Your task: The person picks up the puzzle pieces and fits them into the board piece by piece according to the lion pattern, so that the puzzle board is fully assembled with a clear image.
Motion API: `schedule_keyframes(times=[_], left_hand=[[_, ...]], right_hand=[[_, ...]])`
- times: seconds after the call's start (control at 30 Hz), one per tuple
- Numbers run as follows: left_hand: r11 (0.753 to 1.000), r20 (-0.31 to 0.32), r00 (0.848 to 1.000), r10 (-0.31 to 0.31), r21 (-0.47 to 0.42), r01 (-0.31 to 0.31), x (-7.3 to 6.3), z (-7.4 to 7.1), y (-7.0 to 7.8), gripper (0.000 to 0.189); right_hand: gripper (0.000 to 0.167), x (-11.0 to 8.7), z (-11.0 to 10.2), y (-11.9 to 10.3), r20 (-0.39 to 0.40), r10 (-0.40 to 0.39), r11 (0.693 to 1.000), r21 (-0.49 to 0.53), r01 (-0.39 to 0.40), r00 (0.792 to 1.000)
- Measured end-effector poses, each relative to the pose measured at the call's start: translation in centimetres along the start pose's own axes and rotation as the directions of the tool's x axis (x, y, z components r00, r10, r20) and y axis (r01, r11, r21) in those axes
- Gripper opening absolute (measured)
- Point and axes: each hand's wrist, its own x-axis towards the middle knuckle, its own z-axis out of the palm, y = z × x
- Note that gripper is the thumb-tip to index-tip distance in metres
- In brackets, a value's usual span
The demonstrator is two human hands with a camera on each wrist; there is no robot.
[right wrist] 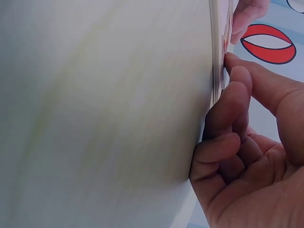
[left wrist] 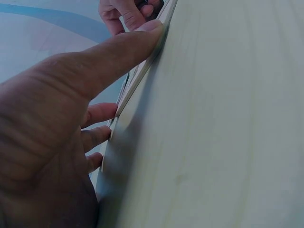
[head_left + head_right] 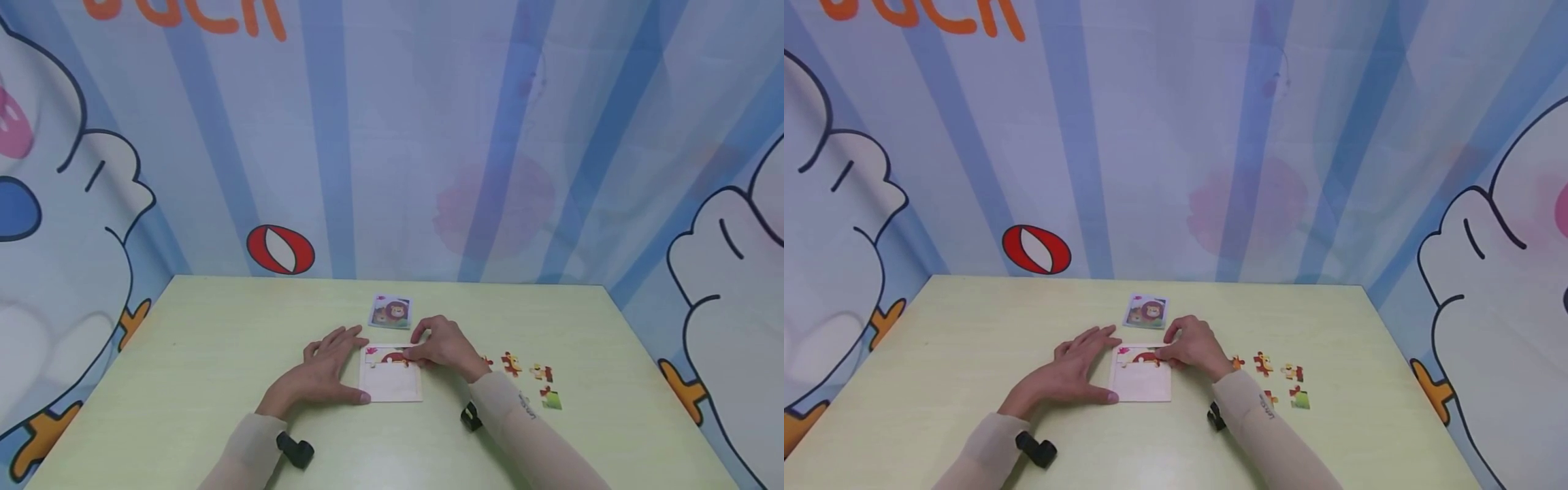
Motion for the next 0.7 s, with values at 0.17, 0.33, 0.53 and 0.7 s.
schedule_keyframes(times=[0.17, 0.33, 0.53, 0.7], left_hand=[[1.000, -0.004, 1.000, 0.000, -0.002, 0.000, 0.01, 0.03, -0.05, 0.100], [1.000, 0.002, 1.000, 0.007, -0.010, -0.007, 0.04, -0.01, -0.04, 0.100], [1.000, 0.003, 1.000, 0.003, -0.007, -0.003, 0.04, -0.07, -0.03, 0.100], [1.000, 0.006, 1.000, 0.000, -0.003, 0.000, 0.03, -0.06, 0.00, 0.100]], right_hand=[[0.021, 0.09, -0.01, 0.15, 0.012, -0.006, 1.000, 0.006, 0.006, 1.000], [0.021, 0.03, 0.02, 0.07, 0.023, 0.016, 0.999, 0.028, -0.017, 1.000], [0.021, -0.13, 0.13, -0.17, 0.014, 0.026, 0.999, 0.035, -0.026, 1.000], [0.021, -0.12, 0.19, -0.12, 0.005, 0.023, 0.999, 0.039, -0.023, 1.000]])
